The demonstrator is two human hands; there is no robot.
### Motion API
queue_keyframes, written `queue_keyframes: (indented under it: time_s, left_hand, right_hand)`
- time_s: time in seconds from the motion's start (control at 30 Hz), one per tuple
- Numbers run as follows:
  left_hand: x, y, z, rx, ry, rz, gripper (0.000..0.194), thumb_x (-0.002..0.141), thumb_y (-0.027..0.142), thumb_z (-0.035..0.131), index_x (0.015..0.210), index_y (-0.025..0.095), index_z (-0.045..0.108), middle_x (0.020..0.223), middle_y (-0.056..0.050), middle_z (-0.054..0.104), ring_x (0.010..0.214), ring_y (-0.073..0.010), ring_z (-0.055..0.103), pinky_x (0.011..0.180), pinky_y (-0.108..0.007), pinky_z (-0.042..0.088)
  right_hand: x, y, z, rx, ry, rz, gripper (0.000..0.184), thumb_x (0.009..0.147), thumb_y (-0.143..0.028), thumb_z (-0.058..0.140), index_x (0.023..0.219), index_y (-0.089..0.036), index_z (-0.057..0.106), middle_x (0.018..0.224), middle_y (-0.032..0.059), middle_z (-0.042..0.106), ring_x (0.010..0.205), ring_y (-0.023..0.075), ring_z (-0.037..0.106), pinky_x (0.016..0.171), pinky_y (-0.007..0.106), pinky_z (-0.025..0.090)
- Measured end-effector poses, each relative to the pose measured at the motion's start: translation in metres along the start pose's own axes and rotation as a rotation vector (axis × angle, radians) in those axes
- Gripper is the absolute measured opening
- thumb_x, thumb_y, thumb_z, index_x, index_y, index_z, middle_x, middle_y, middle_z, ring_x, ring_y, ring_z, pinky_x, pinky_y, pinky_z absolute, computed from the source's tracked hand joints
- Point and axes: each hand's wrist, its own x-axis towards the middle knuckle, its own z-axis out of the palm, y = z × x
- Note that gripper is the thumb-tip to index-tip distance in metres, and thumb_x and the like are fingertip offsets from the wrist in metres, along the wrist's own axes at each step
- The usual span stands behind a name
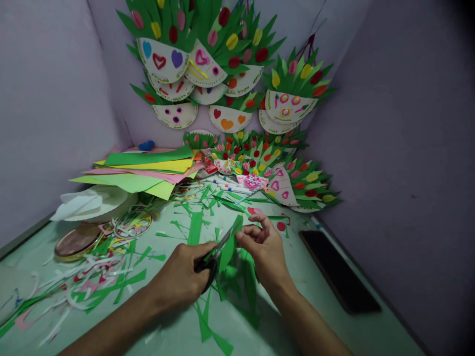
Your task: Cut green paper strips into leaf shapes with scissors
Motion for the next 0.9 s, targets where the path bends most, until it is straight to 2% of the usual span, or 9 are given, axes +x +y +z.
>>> queue_keyframes:
  time_s: [0.3, 0.5, 0.73, 0.9]
  left_hand:
    - [-0.0006, -0.0008, 0.0013, -0.041, -0.007, 0.001, 0.022, 0.075, 0.01, 0.042, 0.088, 0.014, 0.06, 0.072, 0.001, 0.055, 0.067, -0.0119, 0.047, 0.059, -0.019, 0.036]
    - [-0.0002, 0.0002, 0.0, -0.039, 0.007, -0.011, 0.021, 0.072, 0.006, 0.04, 0.079, 0.014, 0.058, 0.066, 0.003, 0.049, 0.066, -0.0116, 0.046, 0.059, -0.019, 0.035]
    - [-0.0005, 0.004, 0.0032, -0.21, -0.021, -0.015, 0.028, 0.073, 0.008, 0.042, 0.091, 0.012, 0.063, 0.072, 0.001, 0.053, 0.066, -0.0106, 0.044, 0.058, -0.018, 0.035]
    - [-0.0009, 0.0057, 0.0031, -0.134, -0.016, -0.014, 0.03, 0.074, 0.009, 0.042, 0.093, 0.013, 0.064, 0.066, 0.003, 0.05, 0.061, -0.0096, 0.041, 0.054, -0.018, 0.032]
  right_hand:
    - [-0.0021, -0.0034, 0.0035, 0.016, -0.002, 0.015, 0.041, 0.056, -0.019, 0.072, 0.084, -0.022, 0.042, 0.054, -0.0088, 0.059, 0.047, 0.0088, 0.052, 0.05, 0.022, 0.041]
    - [-0.0015, -0.0027, 0.003, 0.016, 0.0, 0.018, 0.041, 0.057, -0.019, 0.072, 0.084, -0.022, 0.042, 0.055, -0.009, 0.059, 0.047, 0.0084, 0.052, 0.05, 0.021, 0.041]
    - [0.0002, -0.0023, 0.0002, 0.033, 0.023, -0.009, 0.042, 0.059, -0.022, 0.072, 0.088, -0.022, 0.042, 0.059, -0.0073, 0.061, 0.052, 0.0104, 0.055, 0.053, 0.024, 0.046]
    - [-0.0012, -0.0032, 0.0021, 0.018, 0.032, -0.006, 0.04, 0.058, -0.02, 0.072, 0.084, -0.022, 0.041, 0.056, -0.0081, 0.06, 0.049, 0.0097, 0.053, 0.051, 0.022, 0.044]
